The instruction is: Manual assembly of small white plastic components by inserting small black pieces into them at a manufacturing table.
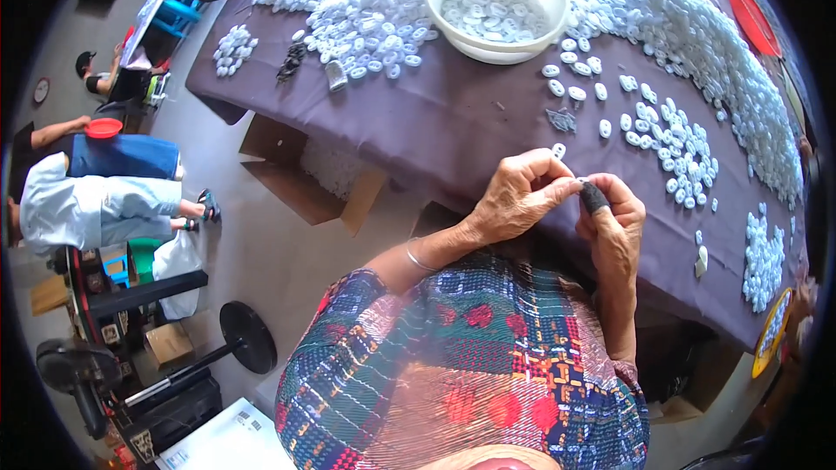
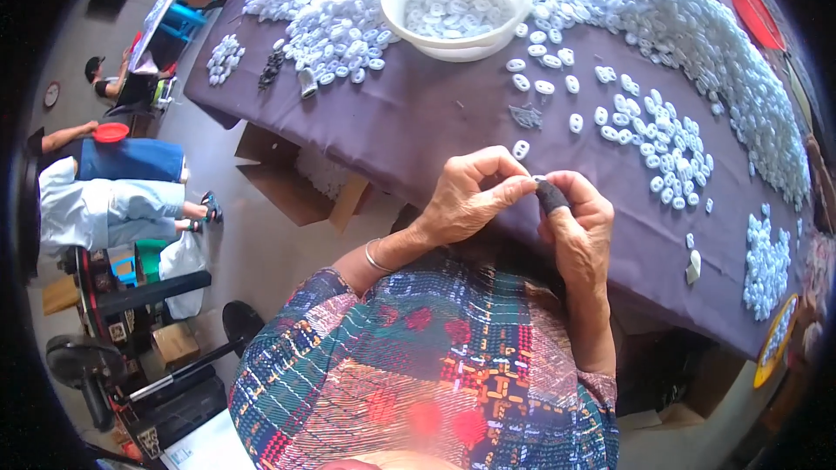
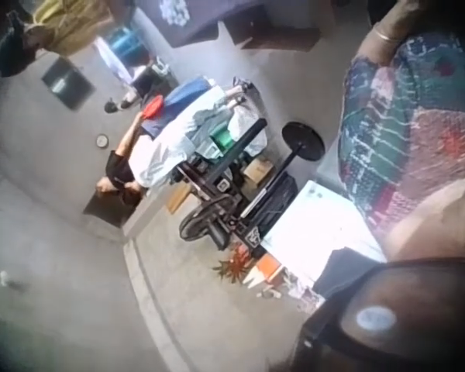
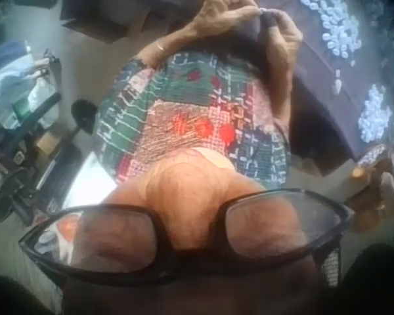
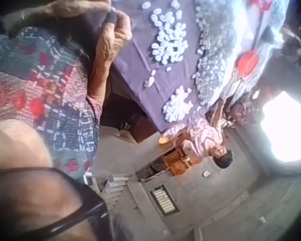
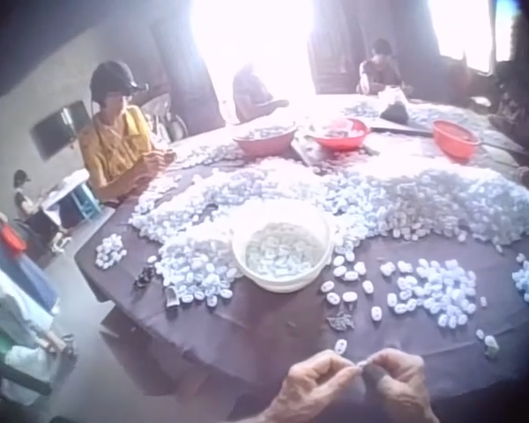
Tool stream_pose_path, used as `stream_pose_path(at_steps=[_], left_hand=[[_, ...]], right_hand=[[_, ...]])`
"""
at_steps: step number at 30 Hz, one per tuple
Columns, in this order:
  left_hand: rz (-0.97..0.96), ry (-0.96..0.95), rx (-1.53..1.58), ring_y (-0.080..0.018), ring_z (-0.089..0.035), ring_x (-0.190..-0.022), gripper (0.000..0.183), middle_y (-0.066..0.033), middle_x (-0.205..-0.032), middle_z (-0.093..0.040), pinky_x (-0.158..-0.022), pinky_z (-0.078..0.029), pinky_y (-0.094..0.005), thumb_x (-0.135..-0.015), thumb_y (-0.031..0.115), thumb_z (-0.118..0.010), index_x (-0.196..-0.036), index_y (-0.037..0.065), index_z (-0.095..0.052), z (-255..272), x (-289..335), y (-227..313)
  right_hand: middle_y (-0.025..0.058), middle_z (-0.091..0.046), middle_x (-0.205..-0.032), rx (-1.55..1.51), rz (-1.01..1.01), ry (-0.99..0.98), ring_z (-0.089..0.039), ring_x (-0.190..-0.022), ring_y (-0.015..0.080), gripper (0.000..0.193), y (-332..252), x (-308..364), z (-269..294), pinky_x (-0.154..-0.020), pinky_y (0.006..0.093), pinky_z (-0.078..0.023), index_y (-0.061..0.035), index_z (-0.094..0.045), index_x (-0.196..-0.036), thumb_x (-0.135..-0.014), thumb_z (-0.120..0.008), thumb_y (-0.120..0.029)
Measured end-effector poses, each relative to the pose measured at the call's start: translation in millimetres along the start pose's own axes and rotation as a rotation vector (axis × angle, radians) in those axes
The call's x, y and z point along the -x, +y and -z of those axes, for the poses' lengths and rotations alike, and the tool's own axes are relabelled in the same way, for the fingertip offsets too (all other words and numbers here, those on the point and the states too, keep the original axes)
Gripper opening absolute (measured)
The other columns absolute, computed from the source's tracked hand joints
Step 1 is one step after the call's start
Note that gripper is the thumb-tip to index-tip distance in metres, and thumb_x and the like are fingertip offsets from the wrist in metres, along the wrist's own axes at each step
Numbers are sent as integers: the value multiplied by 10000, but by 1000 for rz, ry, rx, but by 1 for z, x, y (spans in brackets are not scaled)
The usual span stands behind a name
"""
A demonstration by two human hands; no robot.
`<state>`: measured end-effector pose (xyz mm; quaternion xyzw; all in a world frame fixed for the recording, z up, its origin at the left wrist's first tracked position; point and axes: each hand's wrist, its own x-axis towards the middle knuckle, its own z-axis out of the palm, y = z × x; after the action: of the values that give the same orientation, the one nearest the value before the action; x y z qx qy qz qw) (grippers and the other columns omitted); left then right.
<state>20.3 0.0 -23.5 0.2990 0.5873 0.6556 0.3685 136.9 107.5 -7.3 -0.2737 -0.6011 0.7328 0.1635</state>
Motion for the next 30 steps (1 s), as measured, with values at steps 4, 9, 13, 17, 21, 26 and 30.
stream_pose_path(at_steps=[4,9,13,17,21,26,30], left_hand=[[-73,65,-190,-61,-524,-690,86,-11,-730,-605,-624,-426,-219,-822,88,-640,-825,1,-642,7,7,5],[-72,58,-167,-79,-560,-732,111,-20,-773,-627,-687,-447,-225,-797,80,-657,-881,8,-643,7,9,10],[-120,92,-270,-83,-569,-725,123,-38,-791,-631,-661,-453,-215,-790,66,-660,-890,-1,-635,18,4,16],[-388,191,-743,-144,-585,-673,112,-93,-791,-631,-632,-466,-260,-789,59,-634,-873,-14,-632,42,-35,12],[-550,228,-944,-292,-618,-744,177,-150,-833,-610,-660,-490,-352,-789,77,-629,-953,10,-614,43,-77,1],[-419,166,-1088,-322,-600,-817,180,-138,-838,-587,-703,-482,-397,-799,158,-612,-929,35,-603,41,-97,3],[-415,203,-994,-324,-591,-797,176,-143,-819,-578,-697,-477,-405,-764,149,-627,-901,41,-603,48,-90,-8]], right_hand=[[-32,-489,-619,28,-12,-29,-419,-487,31,126,-1,1,-7,-433,169,-321,-10,-574,-922,-856,-535,-109],[-27,-493,-621,10,-27,-12,-414,-481,32,104,-2,3,-3,-430,172,-321,-3,-574,-927,-874,-539,-86],[-34,-474,-609,-4,10,62,-386,-473,25,99,-4,7,8,-425,175,-309,4,-582,-914,-879,-552,-83],[-41,-456,-601,-2,44,99,-361,-474,20,92,-3,6,14,-423,178,-297,11,-586,-901,-874,-555,-71],[-39,-454,-605,-6,44,112,-360,-476,23,98,-5,1,12,-425,179,-296,15,-586,-910,-875,-553,-70],[-36,-459,-614,-30,49,77,-365,-484,27,107,-7,-8,13,-433,185,-312,17,-584,-920,-868,-561,-74],[-33,-467,-623,50,51,79,-371,-480,26,113,-4,-10,13,-431,186,-318,-2,-581,-920,-874,-550,-101]])
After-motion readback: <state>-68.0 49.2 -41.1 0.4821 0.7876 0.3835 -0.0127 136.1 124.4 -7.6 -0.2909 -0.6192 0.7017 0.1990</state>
